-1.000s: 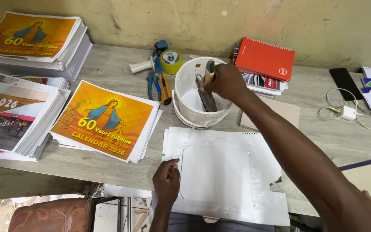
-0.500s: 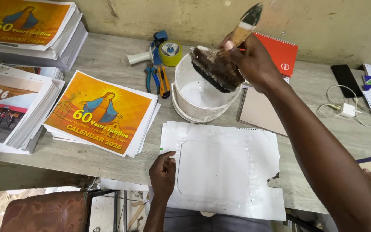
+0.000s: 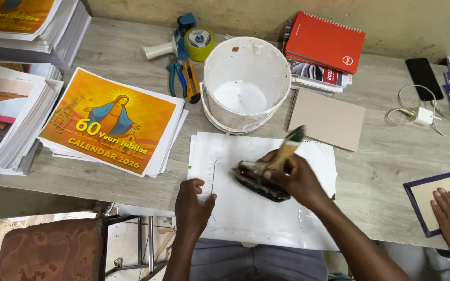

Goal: The person applies glue to a white sheet using a brush, places a small cardboard piece on it, and presses it down. They repeat this process with several cardboard pieces, stacking the finished items on the table.

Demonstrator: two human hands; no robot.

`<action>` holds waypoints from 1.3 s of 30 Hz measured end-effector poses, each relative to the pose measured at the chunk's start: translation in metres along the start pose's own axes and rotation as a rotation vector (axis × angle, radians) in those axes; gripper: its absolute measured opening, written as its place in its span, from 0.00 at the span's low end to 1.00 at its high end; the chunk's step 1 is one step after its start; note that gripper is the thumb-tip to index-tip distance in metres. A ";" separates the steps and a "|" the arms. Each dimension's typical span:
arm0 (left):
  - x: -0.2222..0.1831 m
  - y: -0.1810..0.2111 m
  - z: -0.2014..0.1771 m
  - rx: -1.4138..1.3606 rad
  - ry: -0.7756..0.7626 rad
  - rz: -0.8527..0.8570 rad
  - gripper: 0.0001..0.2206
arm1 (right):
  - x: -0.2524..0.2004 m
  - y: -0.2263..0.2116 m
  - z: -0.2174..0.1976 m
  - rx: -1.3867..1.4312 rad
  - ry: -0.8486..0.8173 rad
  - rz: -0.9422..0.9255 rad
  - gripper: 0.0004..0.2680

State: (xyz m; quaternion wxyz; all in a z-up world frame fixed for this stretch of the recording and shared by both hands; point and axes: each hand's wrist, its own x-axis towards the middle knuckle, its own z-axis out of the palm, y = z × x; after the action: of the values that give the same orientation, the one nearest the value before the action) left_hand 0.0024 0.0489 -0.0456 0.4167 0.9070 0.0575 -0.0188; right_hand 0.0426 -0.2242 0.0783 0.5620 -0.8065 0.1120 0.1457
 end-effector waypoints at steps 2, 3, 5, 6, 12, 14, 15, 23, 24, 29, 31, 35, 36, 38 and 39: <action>0.003 0.014 -0.006 0.025 -0.059 -0.064 0.19 | 0.008 0.007 0.018 -0.076 -0.053 -0.056 0.10; 0.004 0.020 -0.011 0.050 -0.106 -0.134 0.18 | 0.014 0.010 0.029 -0.155 -0.117 -0.121 0.08; 0.004 0.018 -0.008 0.065 -0.111 -0.121 0.17 | 0.037 0.020 0.029 -0.187 -0.051 -0.185 0.08; 0.004 0.017 -0.008 0.082 -0.119 -0.102 0.17 | 0.049 0.025 0.031 -0.214 0.023 -0.250 0.08; 0.005 0.003 0.000 0.093 -0.090 -0.056 0.17 | 0.042 0.012 0.064 -0.300 -0.234 -0.234 0.09; 0.002 0.005 0.000 0.090 -0.098 -0.060 0.17 | 0.063 0.018 0.066 -0.366 -0.083 -0.335 0.10; 0.006 0.006 -0.001 0.087 -0.080 -0.050 0.16 | 0.077 0.017 0.066 -0.435 0.074 -0.463 0.10; 0.004 0.020 -0.009 0.078 -0.131 -0.137 0.16 | -0.023 0.092 0.026 -0.195 0.494 -0.100 0.11; 0.003 0.022 -0.011 0.082 -0.125 -0.130 0.15 | -0.035 0.110 0.012 -0.256 0.697 -0.192 0.11; 0.008 0.015 -0.009 0.128 -0.119 -0.078 0.16 | -0.063 0.093 0.014 -0.120 0.832 -0.136 0.12; 0.000 0.017 -0.009 0.150 -0.167 -0.132 0.16 | -0.078 0.105 0.032 0.095 0.840 -0.072 0.13; 0.004 0.015 -0.009 0.126 -0.106 -0.081 0.15 | -0.088 0.119 0.015 -0.197 0.715 -0.064 0.10; 0.002 0.013 -0.007 0.130 -0.098 -0.064 0.15 | -0.091 0.115 0.001 -0.308 0.731 -0.135 0.08; -0.003 0.005 -0.006 0.130 -0.086 -0.046 0.15 | -0.089 0.043 0.018 -0.230 0.446 0.041 0.12; -0.003 0.004 -0.005 0.135 -0.076 -0.022 0.15 | -0.087 0.006 0.025 -0.144 0.164 0.212 0.20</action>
State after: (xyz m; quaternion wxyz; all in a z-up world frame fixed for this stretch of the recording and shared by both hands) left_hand 0.0000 0.0501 -0.0394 0.3561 0.9311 0.0502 -0.0615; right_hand -0.0433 -0.2016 0.0959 0.4731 -0.8376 0.2313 0.1455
